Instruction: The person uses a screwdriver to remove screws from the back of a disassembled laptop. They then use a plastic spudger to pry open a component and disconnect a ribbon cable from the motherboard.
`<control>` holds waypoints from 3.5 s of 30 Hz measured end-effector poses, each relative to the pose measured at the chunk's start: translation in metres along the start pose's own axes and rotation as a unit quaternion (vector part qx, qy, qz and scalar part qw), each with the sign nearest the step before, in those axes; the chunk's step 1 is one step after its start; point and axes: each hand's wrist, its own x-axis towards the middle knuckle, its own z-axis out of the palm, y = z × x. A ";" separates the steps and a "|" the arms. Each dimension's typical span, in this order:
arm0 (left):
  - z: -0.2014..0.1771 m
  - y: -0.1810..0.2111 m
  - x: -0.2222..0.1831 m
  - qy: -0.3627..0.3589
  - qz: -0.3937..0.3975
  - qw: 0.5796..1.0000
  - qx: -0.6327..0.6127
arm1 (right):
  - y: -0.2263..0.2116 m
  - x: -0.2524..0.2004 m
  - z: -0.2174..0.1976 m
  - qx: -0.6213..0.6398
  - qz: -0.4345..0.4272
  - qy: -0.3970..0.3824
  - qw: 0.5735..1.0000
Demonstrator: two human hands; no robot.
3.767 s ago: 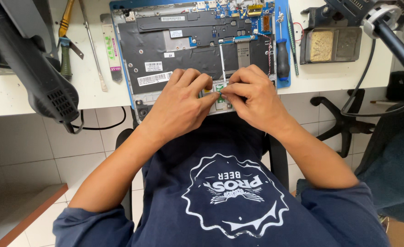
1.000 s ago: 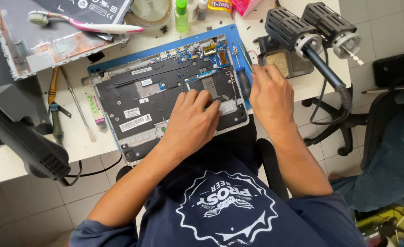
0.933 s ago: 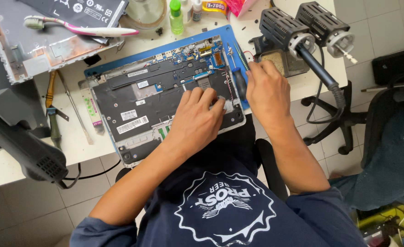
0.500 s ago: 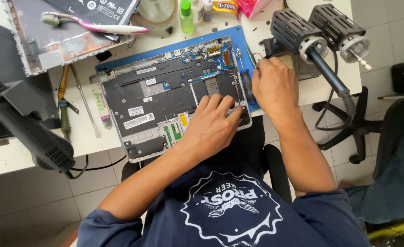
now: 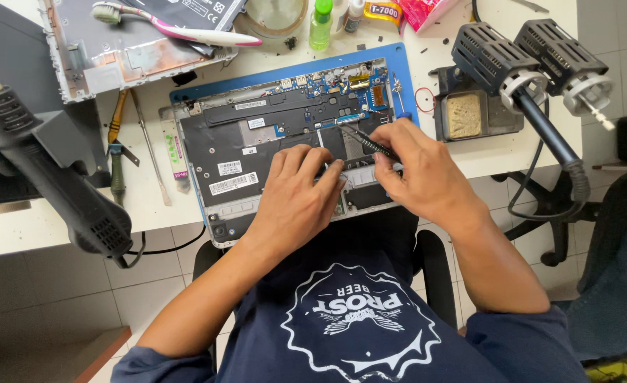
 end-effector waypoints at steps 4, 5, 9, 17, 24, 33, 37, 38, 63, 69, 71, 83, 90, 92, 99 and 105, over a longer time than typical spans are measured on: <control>-0.002 -0.005 -0.009 0.001 -0.017 1.000 0.013 | -0.011 0.010 0.000 0.012 -0.004 -0.086 0.996; -0.001 -0.005 -0.010 -0.002 -0.018 1.000 0.015 | -0.009 0.011 0.002 0.000 -0.001 -0.097 0.995; -0.004 -0.004 -0.008 -0.007 -0.016 1.000 0.011 | -0.004 0.018 0.007 -0.020 0.016 -0.113 0.993; -0.002 -0.005 -0.010 0.008 -0.024 1.000 0.010 | -0.001 0.023 0.015 -0.020 0.039 -0.127 0.991; 0.000 -0.008 -0.011 0.013 -0.024 1.000 0.005 | 0.000 0.027 0.019 -0.005 0.033 -0.122 0.992; 0.000 -0.009 -0.012 0.006 -0.030 1.000 0.006 | 0.006 0.035 0.015 0.021 0.015 -0.125 0.992; 0.000 -0.009 -0.012 0.010 -0.031 0.999 0.001 | 0.014 0.038 0.017 0.039 0.007 -0.127 0.991; 0.000 -0.009 -0.013 0.011 -0.032 0.999 -0.002 | 0.016 0.038 0.019 0.043 0.008 -0.125 0.991; 0.000 -0.012 -0.015 0.000 -0.034 0.999 -0.013 | 0.023 0.050 0.012 0.094 -0.002 -0.143 0.985; 0.000 -0.012 -0.015 -0.002 -0.035 0.999 -0.015 | 0.020 0.046 0.012 0.089 0.004 -0.131 0.987; -0.002 -0.013 -0.014 0.008 -0.035 0.999 -0.026 | 0.021 0.046 0.013 0.094 0.002 -0.127 0.987; 0.011 -0.038 -0.004 0.044 -0.107 0.992 0.052 | 0.022 0.030 0.024 -0.003 -0.065 -0.050 0.997; 0.012 -0.035 0.004 0.022 -0.112 0.991 0.066 | 0.024 0.030 0.025 -0.017 -0.090 -0.031 0.995; 0.010 -0.033 0.009 0.003 -0.117 0.991 0.066 | 0.025 0.030 0.025 -0.001 -0.084 -0.031 0.996; 0.015 -0.036 0.015 0.020 -0.105 0.992 0.071 | 0.023 0.029 0.025 0.005 -0.070 -0.039 0.997; 0.009 -0.032 0.012 -0.005 -0.128 0.989 0.071 | 0.024 0.031 0.021 0.003 -0.072 -0.050 0.996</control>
